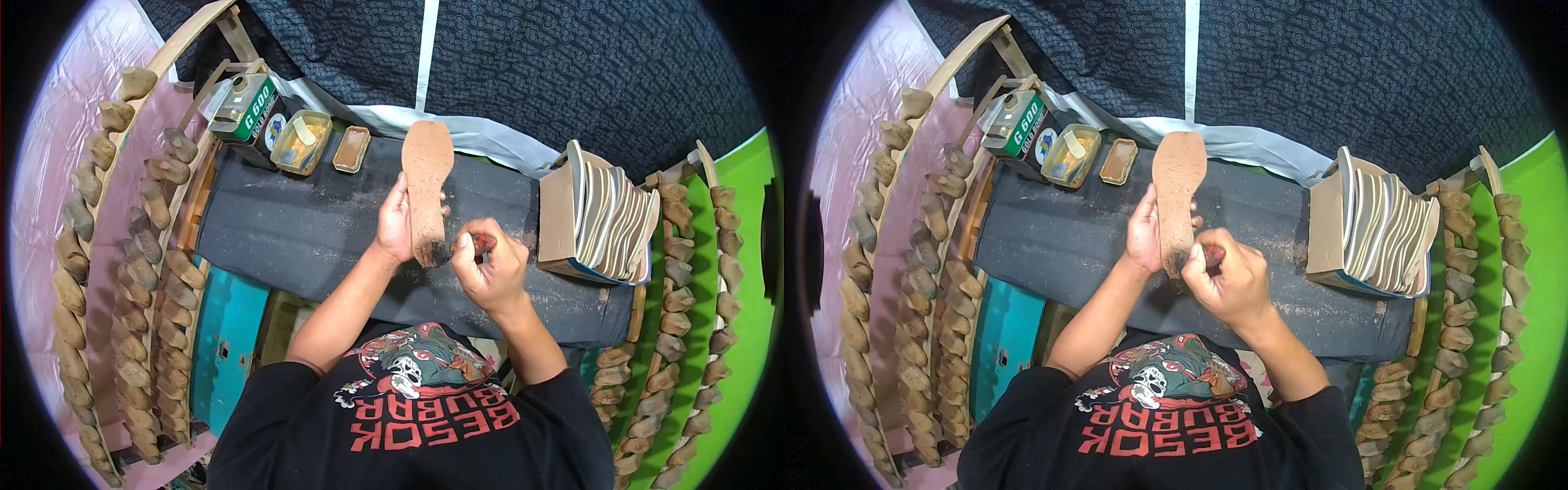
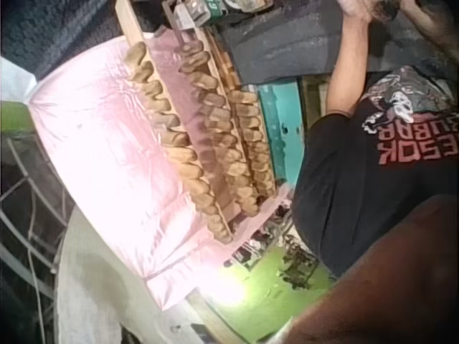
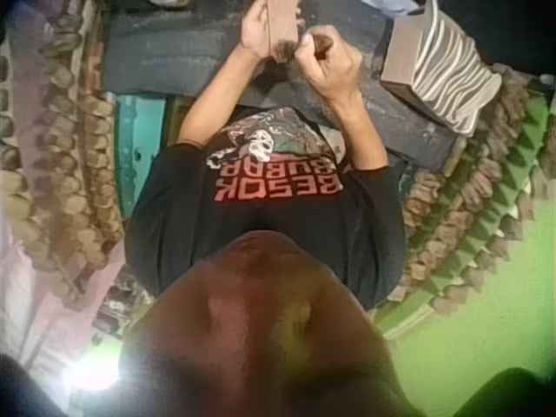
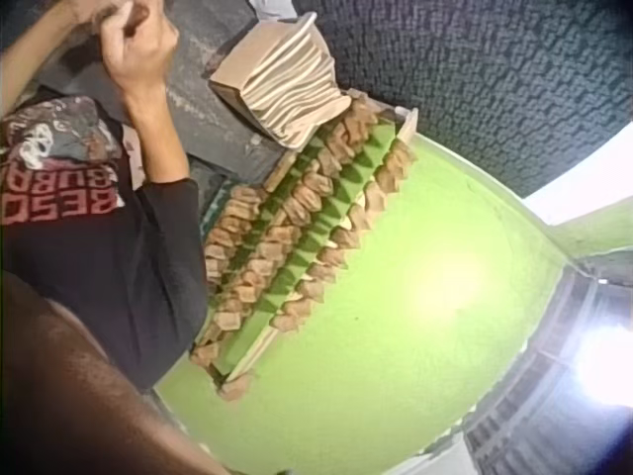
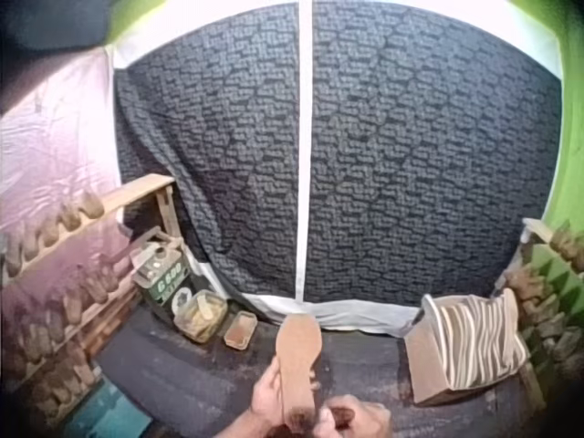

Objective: The person applies adhesive to shoe soles using a brush, sorts shoe insoles from a box, and places shoe parts into a basket.

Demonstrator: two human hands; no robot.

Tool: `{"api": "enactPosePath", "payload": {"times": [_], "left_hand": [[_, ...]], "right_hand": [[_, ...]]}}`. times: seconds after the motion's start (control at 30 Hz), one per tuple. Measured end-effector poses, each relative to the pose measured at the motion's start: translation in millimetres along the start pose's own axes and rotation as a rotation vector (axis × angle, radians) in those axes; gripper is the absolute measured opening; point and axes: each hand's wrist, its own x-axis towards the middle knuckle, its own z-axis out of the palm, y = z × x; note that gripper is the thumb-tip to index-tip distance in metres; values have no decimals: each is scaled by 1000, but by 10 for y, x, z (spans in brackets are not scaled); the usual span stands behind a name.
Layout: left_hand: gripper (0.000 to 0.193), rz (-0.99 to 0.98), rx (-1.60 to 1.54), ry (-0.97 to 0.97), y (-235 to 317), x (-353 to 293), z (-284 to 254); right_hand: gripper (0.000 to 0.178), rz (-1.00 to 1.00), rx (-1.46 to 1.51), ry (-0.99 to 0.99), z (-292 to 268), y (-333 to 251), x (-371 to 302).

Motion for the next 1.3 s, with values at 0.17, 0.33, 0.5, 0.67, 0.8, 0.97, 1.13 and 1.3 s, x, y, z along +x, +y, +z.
{"api": "enactPosePath", "payload": {"times": [0.17,0.33,0.5,0.67,0.8,0.97,1.13,1.3], "left_hand": [[52,44,206,566,-258,26,580],[51,65,259,519,-309,-70,662],[50,105,220,619,-169,-59,668],[51,200,201,441,47,-59,436],[50,162,129,374,55,2,467],[51,68,130,248,36,-23,321],[54,35,242,438,-160,31,559],[52,67,190,386,-8,-30,395]], "right_hand": [[7,11,32,113,130,135,252],[7,23,52,195,204,258,396],[6,18,96,101,203,162,207],[5,25,81,23,117,-14,5],[7,86,69,46,-18,34,22],[9,76,38,133,-68,118,200],[8,27,-51,219,-33,293,404],[8,16,-45,127,-38,176,320]]}}
